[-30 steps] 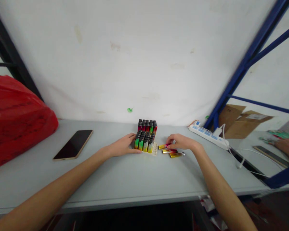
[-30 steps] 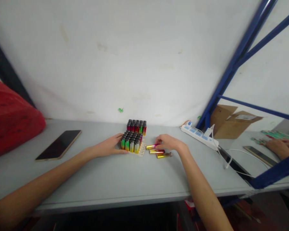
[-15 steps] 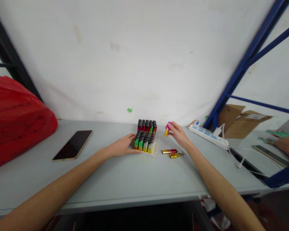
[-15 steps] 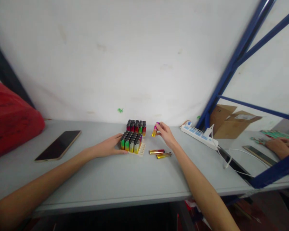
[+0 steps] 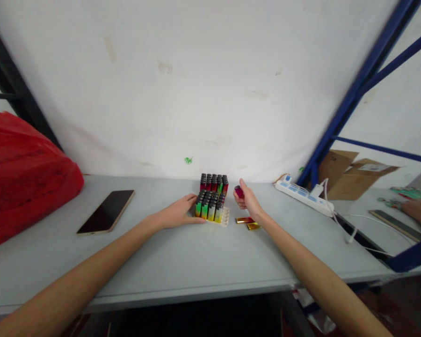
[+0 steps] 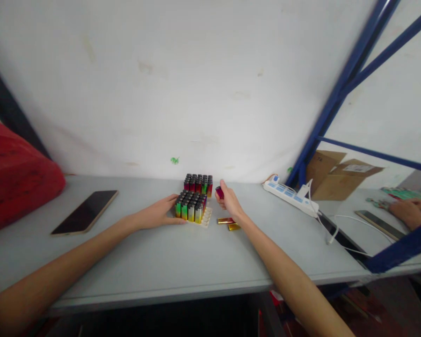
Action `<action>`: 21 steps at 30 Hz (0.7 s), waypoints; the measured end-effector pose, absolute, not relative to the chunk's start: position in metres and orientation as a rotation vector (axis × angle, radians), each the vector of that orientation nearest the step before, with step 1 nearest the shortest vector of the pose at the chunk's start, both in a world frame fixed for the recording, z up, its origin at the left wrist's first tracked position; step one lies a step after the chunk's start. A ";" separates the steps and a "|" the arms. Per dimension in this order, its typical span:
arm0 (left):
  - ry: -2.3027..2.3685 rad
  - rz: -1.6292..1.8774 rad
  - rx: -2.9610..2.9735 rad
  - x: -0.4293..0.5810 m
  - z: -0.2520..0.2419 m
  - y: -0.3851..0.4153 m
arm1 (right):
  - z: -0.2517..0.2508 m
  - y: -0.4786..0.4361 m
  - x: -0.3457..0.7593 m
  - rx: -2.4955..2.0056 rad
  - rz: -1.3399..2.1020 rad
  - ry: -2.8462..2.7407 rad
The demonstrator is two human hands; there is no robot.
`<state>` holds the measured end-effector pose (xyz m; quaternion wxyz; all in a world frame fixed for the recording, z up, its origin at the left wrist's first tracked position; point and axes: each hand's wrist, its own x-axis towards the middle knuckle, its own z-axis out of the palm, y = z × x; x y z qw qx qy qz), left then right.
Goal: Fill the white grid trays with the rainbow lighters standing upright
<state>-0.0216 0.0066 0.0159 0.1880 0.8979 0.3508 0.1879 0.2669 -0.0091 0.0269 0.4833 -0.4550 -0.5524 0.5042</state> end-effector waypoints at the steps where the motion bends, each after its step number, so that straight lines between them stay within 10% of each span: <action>1: 0.980 0.535 2.528 -0.022 0.016 0.007 | 0.027 -0.009 0.265 -1.136 1.207 -1.324; 21: 0.989 0.497 2.523 -0.022 0.017 0.006 | 0.030 -0.008 0.267 -0.990 1.146 -1.423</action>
